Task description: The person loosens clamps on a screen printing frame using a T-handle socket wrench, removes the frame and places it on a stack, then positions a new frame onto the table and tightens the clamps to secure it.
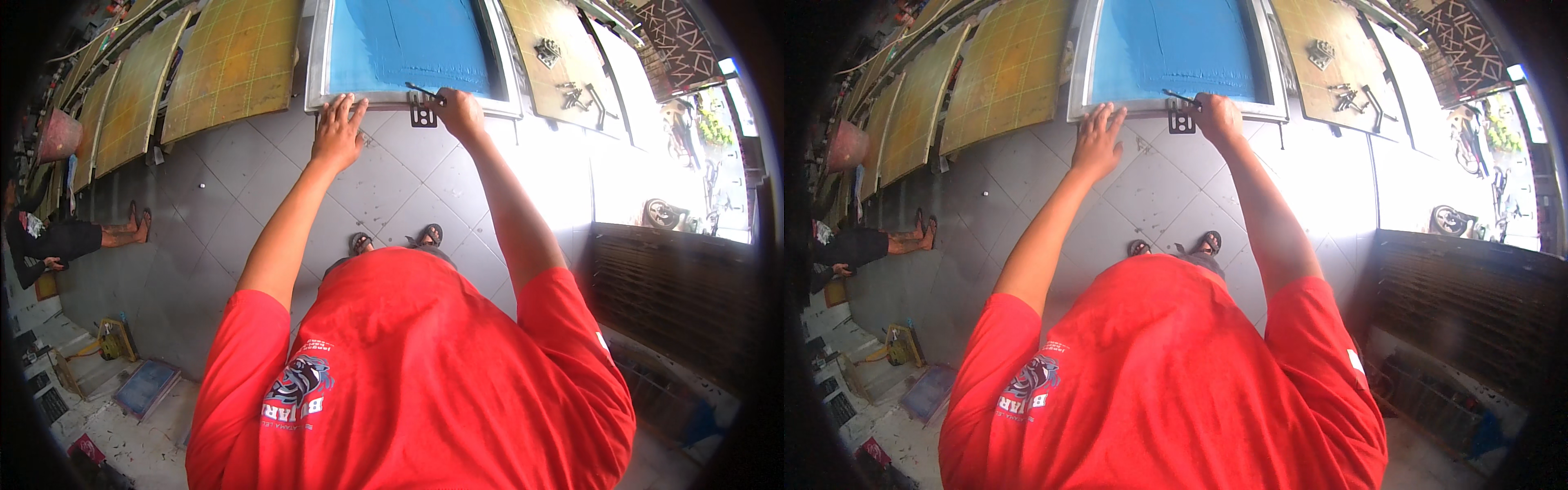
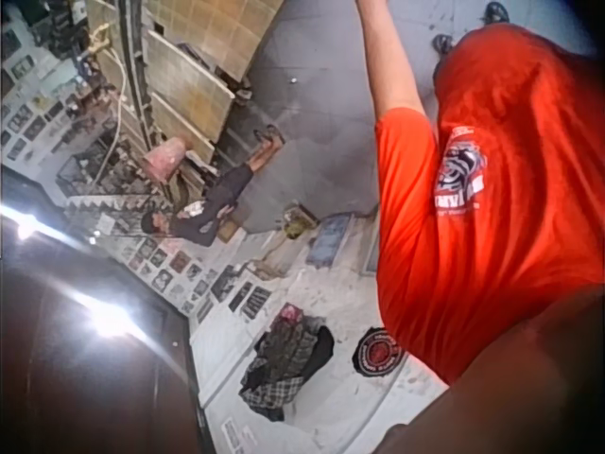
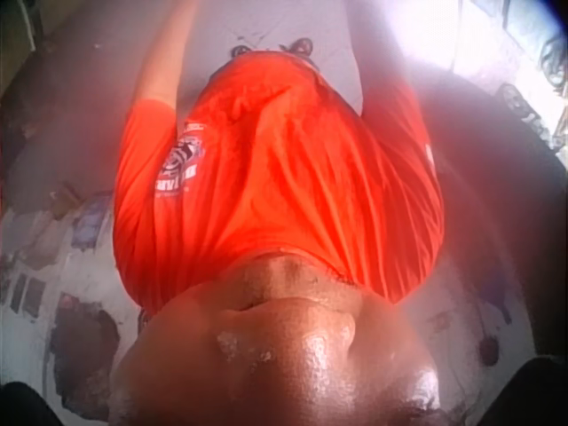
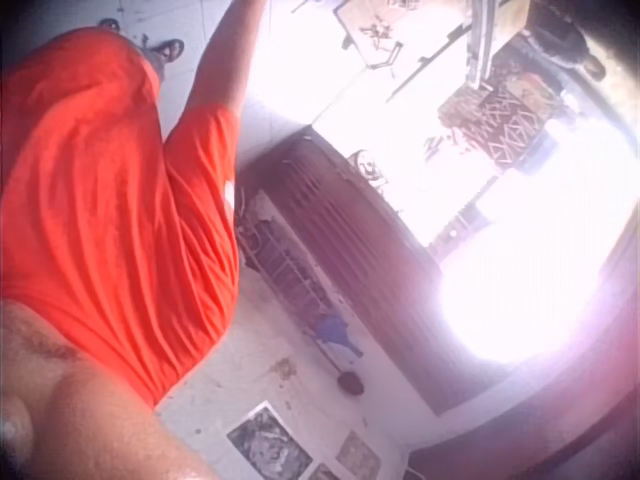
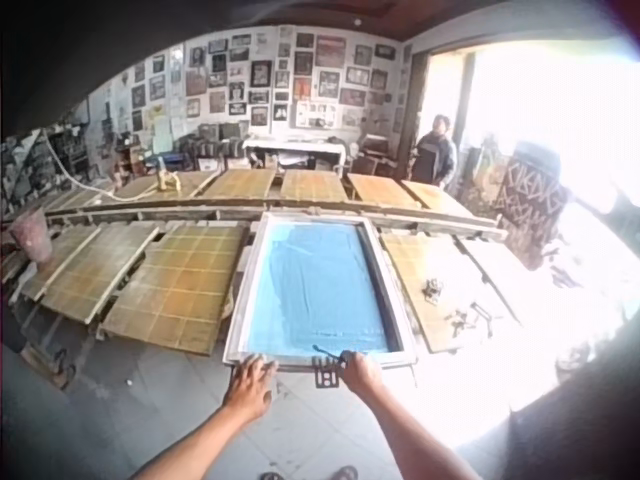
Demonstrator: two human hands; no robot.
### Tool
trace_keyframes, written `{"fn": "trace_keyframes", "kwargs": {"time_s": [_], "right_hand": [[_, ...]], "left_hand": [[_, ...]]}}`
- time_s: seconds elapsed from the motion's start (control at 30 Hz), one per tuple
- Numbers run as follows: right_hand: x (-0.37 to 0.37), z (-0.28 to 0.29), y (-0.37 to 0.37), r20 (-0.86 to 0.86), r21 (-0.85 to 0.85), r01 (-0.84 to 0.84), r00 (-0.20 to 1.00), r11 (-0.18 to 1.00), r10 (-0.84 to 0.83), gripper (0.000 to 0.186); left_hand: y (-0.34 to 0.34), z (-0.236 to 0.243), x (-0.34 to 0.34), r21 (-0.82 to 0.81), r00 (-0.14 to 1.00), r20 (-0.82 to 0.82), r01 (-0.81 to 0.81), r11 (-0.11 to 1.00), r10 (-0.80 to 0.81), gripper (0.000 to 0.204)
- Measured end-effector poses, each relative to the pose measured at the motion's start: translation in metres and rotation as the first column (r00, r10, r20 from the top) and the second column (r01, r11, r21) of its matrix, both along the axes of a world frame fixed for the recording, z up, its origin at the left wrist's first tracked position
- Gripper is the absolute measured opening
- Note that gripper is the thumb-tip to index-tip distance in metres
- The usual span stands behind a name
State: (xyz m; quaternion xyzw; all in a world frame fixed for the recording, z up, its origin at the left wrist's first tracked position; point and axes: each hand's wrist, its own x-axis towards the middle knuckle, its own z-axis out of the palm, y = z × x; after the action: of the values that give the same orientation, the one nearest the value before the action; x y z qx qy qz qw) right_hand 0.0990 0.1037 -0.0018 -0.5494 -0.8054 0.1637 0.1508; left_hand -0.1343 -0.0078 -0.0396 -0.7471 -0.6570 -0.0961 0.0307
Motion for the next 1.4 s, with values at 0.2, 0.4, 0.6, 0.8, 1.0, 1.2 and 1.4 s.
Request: {"fn": "trace_keyframes", "kwargs": {"time_s": [0.2,0.4,0.6,0.8,1.0,1.2,1.4], "right_hand": [[-0.005,-0.001,0.004,0.051,0.037,-0.187,0.981,0.982,0.185,0.023],[0.001,0.007,0.003,0.129,-0.008,-0.112,0.985,0.994,0.112,0.019],[0.009,-0.001,0.008,-0.15,0.088,-0.213,0.963,0.973,0.225,0.024],[0.002,-0.001,0.0,-0.079,0.043,-0.102,0.991,0.994,0.106,0.023],[0.003,-0.014,-0.007,-0.209,0.08,-0.034,0.977,0.996,0.05,0.02],[0.003,-0.007,-0.01,-0.207,-0.002,0.005,0.978,1.0,-0.006,0.02],[0.0,-0.015,-0.006,-0.179,0.082,-0.054,0.981,0.995,0.068,0.017]], "left_hand": [[0.0,0.002,0.001,-0.009,1.0,-0.007,-0.01,1.0,0.01,0.069],[-0.001,0.002,0.0,-0.015,1.0,-0.007,-0.011,1.0,0.011,0.069],[0.0,0.003,0.003,-0.025,1.0,-0.004,-0.013,1.0,0.013,0.07],[0.001,0.0,0.001,0.005,1.0,-0.011,-0.001,1.0,0.001,0.069],[0.001,-0.002,0.0,-0.009,0.999,-0.041,0.001,1.0,-0.002,0.071],[0.0,0.0,0.002,-0.012,0.999,-0.046,0.002,1.0,-0.003,0.071],[0.001,0.002,0.003,-0.026,0.999,-0.04,-0.001,1.0,0.0,0.071]]}}
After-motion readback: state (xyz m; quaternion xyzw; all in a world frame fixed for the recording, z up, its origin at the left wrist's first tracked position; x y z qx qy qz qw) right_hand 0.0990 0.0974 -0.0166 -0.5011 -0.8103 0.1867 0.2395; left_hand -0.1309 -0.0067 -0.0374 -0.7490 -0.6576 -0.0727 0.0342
